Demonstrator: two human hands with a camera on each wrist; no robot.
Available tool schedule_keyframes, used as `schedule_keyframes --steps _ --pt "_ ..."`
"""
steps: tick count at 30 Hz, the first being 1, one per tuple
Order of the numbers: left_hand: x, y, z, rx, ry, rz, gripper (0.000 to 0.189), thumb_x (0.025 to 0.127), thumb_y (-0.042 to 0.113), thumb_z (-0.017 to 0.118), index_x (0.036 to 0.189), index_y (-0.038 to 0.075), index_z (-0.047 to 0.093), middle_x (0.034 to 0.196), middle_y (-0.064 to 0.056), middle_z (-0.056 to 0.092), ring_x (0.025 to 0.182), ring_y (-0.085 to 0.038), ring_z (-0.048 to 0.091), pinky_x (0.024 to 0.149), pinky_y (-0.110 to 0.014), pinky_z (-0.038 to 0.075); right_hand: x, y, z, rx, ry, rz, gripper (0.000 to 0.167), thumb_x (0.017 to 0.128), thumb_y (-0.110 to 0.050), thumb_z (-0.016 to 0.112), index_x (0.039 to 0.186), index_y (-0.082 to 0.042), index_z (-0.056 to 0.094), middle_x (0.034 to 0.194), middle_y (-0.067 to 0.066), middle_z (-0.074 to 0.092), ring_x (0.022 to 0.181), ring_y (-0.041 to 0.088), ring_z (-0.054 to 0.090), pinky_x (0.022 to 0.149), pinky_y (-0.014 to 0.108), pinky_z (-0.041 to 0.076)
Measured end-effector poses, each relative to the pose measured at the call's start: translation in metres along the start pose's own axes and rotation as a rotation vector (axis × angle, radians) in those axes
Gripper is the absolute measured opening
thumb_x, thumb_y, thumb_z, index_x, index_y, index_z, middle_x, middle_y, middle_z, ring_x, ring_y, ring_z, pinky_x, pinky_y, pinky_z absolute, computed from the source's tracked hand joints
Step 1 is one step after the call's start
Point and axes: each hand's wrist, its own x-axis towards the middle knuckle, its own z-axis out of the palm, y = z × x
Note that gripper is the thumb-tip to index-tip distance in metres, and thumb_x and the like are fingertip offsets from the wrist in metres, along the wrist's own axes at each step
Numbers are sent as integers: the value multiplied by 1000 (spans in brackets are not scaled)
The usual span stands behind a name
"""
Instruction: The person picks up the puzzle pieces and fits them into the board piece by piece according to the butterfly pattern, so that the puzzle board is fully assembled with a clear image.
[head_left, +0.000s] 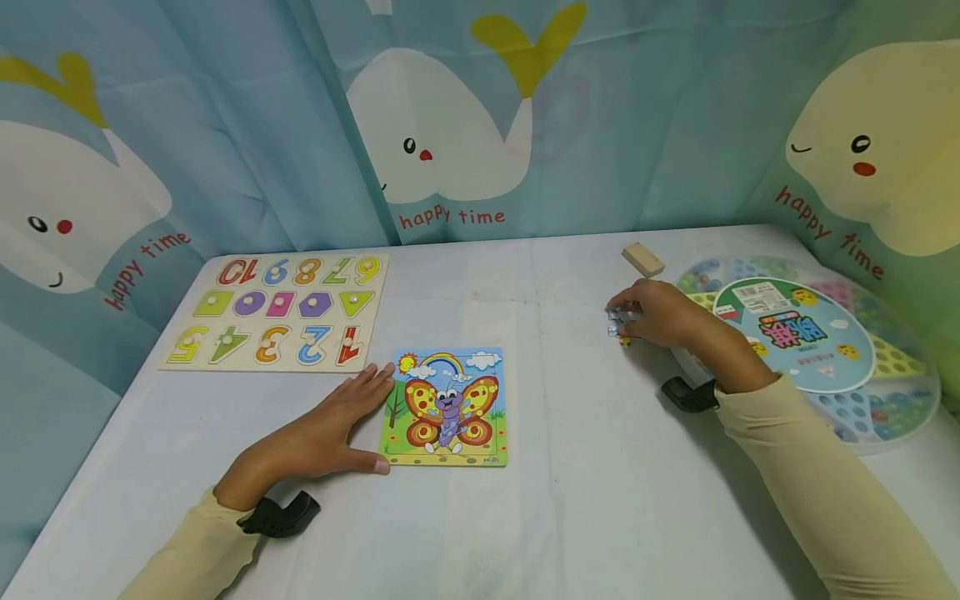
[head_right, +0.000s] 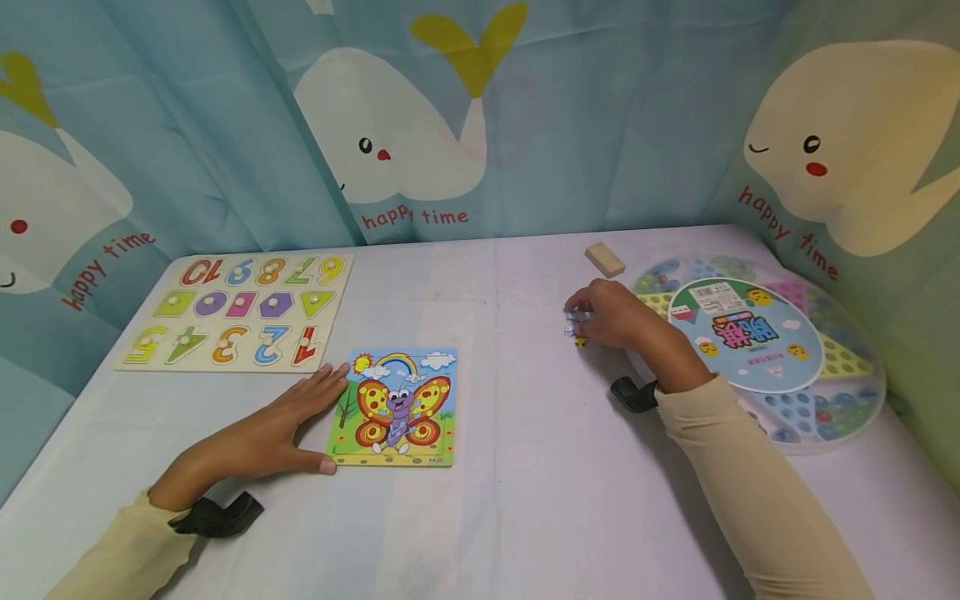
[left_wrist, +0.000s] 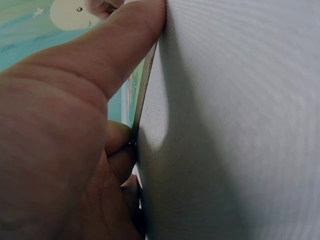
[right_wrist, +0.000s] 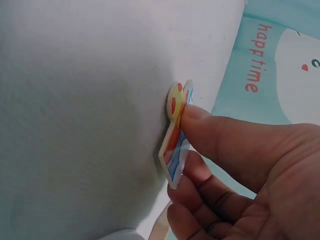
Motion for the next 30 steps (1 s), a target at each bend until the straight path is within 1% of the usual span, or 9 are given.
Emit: schedule_keyframes --steps 3,6,10,16,20,24,30 --pt "0 0 0 -1 2 2 110 72 56 79 156 13 22 163 2 9 148 -26 0 116 -55 8 -1 -2 0 2 9 -3 34 85 2 68 116 13 63 100 21 58 92 34 53 76 46 46" --pt "1 0 1 -2 3 4 110 72 56 79 156 12 22 163 2 9 148 -25 0 116 -55 8 -3 -5 -2 30 10 21 30 87 2 64 116 12 64 102 21 57 91 33 54 74 44 47" --pt "1 -1 1 0 1 6 110 72 56 79 156 13 22 163 3 8 148 -25 -1 116 -55 8 -5 -7 -5 62 7 34 25 91 1 61 114 9 66 101 17 61 89 30 58 74 43 48" --pt "2 -2 2 6 -3 6 111 72 57 79 156 14 21 163 3 8 148 -25 -1 116 -55 8 -9 -6 -10 68 20 -6 21 92 2 59 110 6 68 101 13 68 89 27 61 70 39 50" --pt "2 -1 1 4 -6 -1 111 72 58 78 156 15 21 163 4 7 148 -26 -1 115 -56 9 -10 -7 -12 89 22 -25 20 92 3 59 109 6 69 105 16 69 91 27 62 71 37 51" --pt "1 -1 1 3 -6 -6 110 72 57 78 156 15 21 163 3 7 148 -26 -1 116 -56 8 -12 -9 -13 106 32 -51 20 93 3 59 110 5 69 109 18 68 97 30 64 75 40 52" --pt "0 -1 1 1 -6 -5 110 72 58 78 156 15 20 163 3 7 148 -26 -1 116 -56 8 -14 -18 -13 138 57 -108 19 93 4 60 109 3 70 107 15 69 99 30 64 81 43 53"
